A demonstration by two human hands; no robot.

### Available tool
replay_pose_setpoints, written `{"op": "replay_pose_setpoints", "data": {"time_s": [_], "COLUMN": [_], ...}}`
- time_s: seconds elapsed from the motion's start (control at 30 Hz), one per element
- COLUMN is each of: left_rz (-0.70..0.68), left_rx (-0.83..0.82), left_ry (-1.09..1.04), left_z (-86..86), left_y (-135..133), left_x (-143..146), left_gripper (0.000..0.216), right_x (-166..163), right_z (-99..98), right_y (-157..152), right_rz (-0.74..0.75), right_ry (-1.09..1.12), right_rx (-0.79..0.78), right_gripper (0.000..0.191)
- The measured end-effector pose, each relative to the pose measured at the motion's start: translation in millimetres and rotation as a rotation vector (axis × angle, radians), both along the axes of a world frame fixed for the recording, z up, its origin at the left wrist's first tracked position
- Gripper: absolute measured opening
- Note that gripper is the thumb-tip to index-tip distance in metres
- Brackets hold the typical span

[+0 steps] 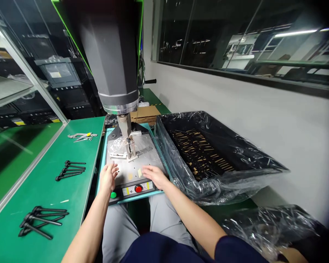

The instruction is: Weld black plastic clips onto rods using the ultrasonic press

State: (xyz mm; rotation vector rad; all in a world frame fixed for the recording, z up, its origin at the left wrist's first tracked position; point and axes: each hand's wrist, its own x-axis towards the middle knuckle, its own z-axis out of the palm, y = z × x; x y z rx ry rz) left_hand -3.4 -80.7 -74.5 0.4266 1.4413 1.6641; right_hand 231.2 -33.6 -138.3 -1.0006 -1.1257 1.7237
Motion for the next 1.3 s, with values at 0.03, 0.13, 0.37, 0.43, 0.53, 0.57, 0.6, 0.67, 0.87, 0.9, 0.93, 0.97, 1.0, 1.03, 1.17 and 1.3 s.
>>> {"op": "replay_pose_setpoints", "data": {"time_s": [0.03,0.13,0.37,0.43,0.53,0.57,0.6,0.67,0.87,0.9,0.93,0.97,1.0,1.03,1.17,1.3], "left_rz": [0.041,0.155,-0.029,-0.049,-0.058,-0.071,-0.088,-0.114,-0.137,-0.143,-0.149,-0.155,-0.162,-0.170,-0.173,-0.132], "left_rx": [-0.011,-0.121,-0.285,-0.282,-0.251,-0.235,-0.221,-0.204,-0.198,-0.190,-0.179,-0.169,-0.161,-0.154,-0.141,-0.141], "left_ry": [0.158,0.732,0.960,0.885,0.871,0.863,0.850,0.822,0.731,0.730,0.730,0.725,0.714,0.699,0.679,0.683], "left_z": [-9.2,-41.7,-104.4,-108.5,-108.1,-108.1,-108.8,-112.3,-129.2,-131.2,-132.9,-134.3,-135.6,-136.8,-139.7,-137.0], "left_y": [-17,-65,-101,-99,-99,-100,-100,-102,-99,-99,-100,-100,-101,-102,-103,-103], "left_x": [-4,-20,-41,-44,-47,-48,-49,-51,-55,-56,-56,-57,-58,-58,-58,-52], "left_gripper": [0.042,0.051,0.073,0.072,0.070,0.071,0.072,0.075,0.076,0.075,0.075,0.075,0.076,0.076,0.072,0.068], "right_x": [13,49,85,86,86,86,86,85,82,82,83,83,84,86,89,87], "right_z": [-9.3,-34.0,-71.1,-77.4,-83.3,-84.4,-85.1,-85.8,-85.5,-85.3,-85.0,-84.7,-84.4,-84.1,-83.1,-84.0], "right_y": [-12,-40,-50,-49,-48,-49,-48,-48,-49,-49,-50,-51,-51,-52,-53,-54], "right_rz": [-0.041,-0.286,-0.556,-0.505,-0.440,-0.440,-0.445,-0.458,-0.466,-0.466,-0.466,-0.460,-0.449,-0.433,-0.382,-0.405], "right_ry": [-0.107,-0.482,-0.917,-0.936,-0.917,-0.913,-0.911,-0.913,-0.938,-0.934,-0.925,-0.912,-0.897,-0.881,-0.848,-0.839], "right_rx": [0.075,0.359,0.698,0.669,0.611,0.599,0.593,0.593,0.610,0.611,0.608,0.603,0.597,0.590,0.548,0.536], "right_gripper": [0.045,0.033,0.040,0.046,0.053,0.055,0.056,0.057,0.056,0.056,0.056,0.057,0.057,0.058,0.060,0.063]}}
